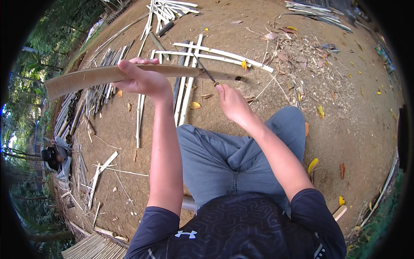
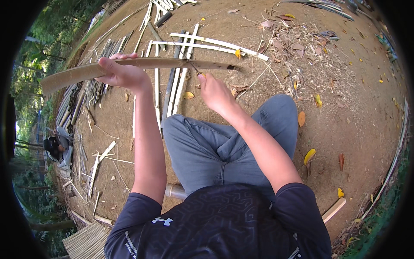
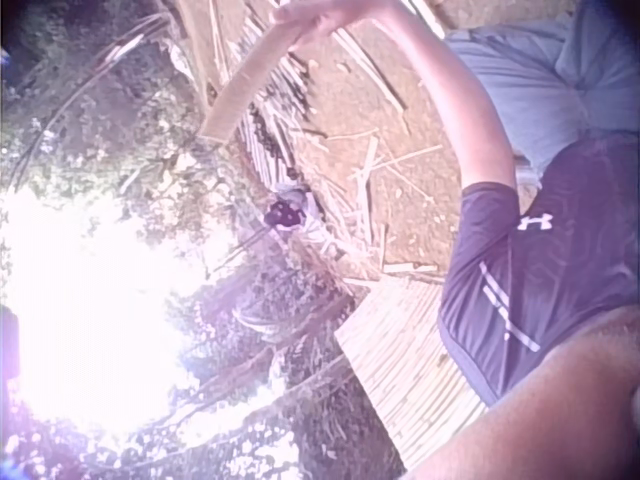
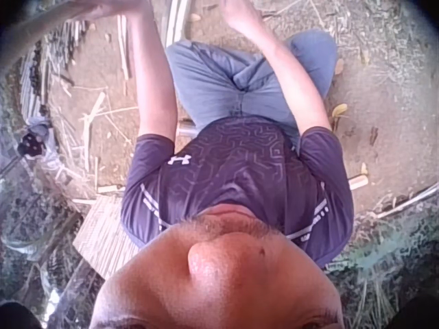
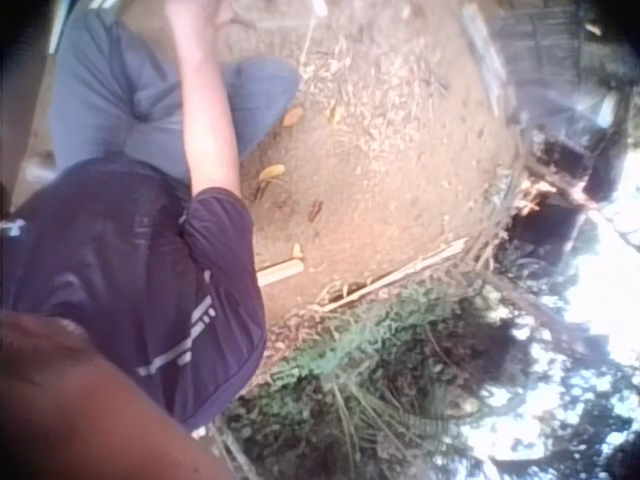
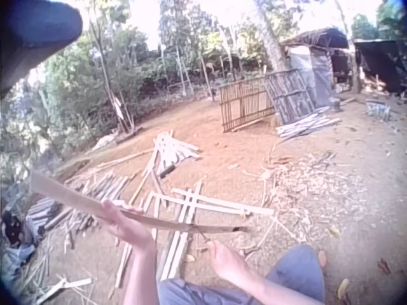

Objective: The person shaves a thin strip of bamboo using a knife. They hold the long bamboo strip with one hand and repeatedly draw the knife blade along the surface to thin it.

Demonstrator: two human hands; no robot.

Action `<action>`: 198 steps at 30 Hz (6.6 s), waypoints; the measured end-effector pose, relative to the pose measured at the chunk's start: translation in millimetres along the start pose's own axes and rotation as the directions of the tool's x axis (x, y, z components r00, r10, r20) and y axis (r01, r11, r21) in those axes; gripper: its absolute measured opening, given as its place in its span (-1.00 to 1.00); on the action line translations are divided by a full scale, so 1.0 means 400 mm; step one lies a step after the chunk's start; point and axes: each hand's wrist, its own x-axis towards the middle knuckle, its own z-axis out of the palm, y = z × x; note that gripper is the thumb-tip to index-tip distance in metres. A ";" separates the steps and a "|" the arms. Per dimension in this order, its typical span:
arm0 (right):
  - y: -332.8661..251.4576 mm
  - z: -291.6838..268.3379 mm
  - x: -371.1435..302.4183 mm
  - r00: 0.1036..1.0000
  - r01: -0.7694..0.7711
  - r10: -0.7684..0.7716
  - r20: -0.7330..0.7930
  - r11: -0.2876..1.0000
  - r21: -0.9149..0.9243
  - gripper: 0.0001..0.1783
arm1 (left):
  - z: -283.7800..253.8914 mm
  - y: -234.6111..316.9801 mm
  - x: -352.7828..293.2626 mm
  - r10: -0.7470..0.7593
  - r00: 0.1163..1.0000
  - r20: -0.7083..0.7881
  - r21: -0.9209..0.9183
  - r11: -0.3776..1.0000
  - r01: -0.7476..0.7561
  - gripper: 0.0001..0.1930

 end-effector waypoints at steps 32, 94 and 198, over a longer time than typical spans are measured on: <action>-0.102 -0.115 -0.044 0.999 -0.051 0.054 0.008 0.980 -0.193 -0.47 | 0.058 0.018 -0.027 0.006 0.996 0.091 -0.005 1.000 -0.006 -0.48; -0.076 -0.124 -0.007 0.996 -0.074 0.046 -0.077 0.904 -0.422 -0.47 | 0.139 -0.002 -0.028 0.051 0.987 0.149 -0.264 0.964 -0.010 -0.57; 0.440 0.136 0.271 0.961 -0.273 0.268 -0.071 0.958 -0.087 -0.57 | 0.089 -0.099 0.137 -0.126 0.987 -0.096 0.128 0.982 0.138 -0.64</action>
